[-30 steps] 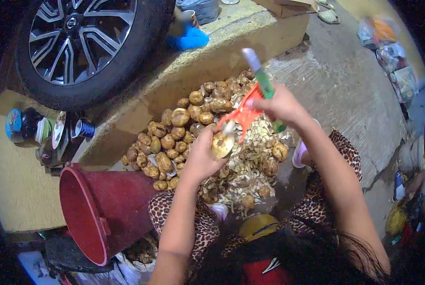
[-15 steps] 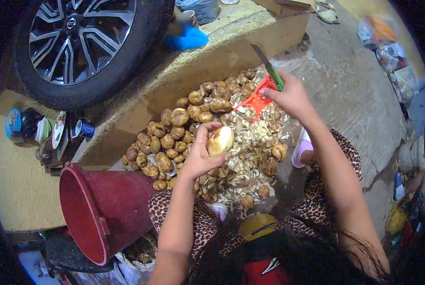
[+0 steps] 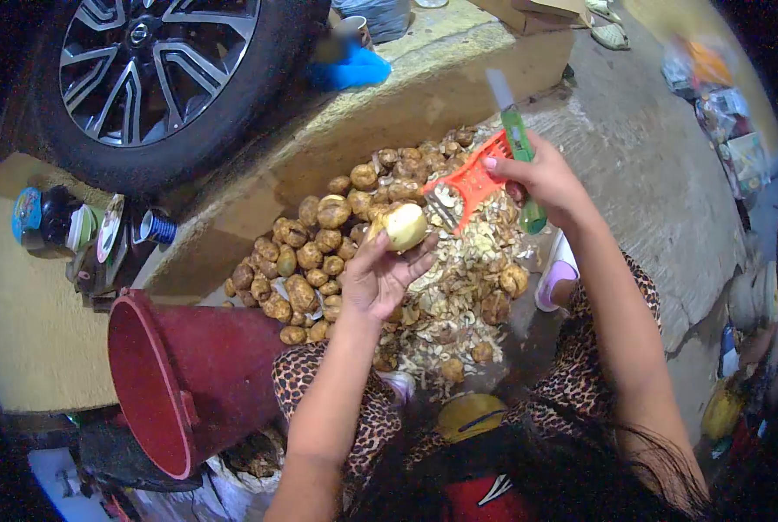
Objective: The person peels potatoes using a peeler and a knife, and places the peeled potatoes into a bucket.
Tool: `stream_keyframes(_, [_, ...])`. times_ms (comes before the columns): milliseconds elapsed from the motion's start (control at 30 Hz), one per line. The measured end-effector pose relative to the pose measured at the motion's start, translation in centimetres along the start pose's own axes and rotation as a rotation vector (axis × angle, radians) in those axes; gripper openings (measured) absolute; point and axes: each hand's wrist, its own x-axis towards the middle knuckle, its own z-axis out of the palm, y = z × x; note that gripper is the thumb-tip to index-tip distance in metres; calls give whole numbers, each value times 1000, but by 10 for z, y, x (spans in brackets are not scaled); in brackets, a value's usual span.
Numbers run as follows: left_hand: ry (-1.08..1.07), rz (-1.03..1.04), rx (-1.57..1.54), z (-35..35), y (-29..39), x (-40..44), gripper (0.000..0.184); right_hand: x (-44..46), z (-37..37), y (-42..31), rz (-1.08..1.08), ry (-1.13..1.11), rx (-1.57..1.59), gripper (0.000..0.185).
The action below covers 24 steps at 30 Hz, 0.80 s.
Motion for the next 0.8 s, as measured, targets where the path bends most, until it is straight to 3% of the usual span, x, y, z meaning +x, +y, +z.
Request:
stream_keyframes(133, [-17, -9, -212, 0, 1, 3, 40, 3, 4, 0, 3, -62, 55, 26])
stream_keyframes(300, [182, 75, -49, -2, -3, 10, 40, 8, 7, 5, -4, -16, 200, 25])
stream_keyframes(400, [174, 59, -158, -9, -2, 10, 33, 6, 10, -1, 19, -6, 174, 24])
stream_keyframes(533, [377, 133, -129, -3, -10, 12, 38, 5, 34, 9, -39, -75, 170, 23])
stream_keyframes(567, [362, 147, -99, -7, -11, 14, 42, 2, 37, 9, 18, -102, 9, 23])
stream_keyframes(700, [364, 200, -82, 6, -15, 16, 50, -1, 56, 18, 84, -156, 217, 24])
stream_keyframes(800, [376, 193, -122, 16, -17, 16, 54, -2, 69, 25, -19, -128, 192, 28])
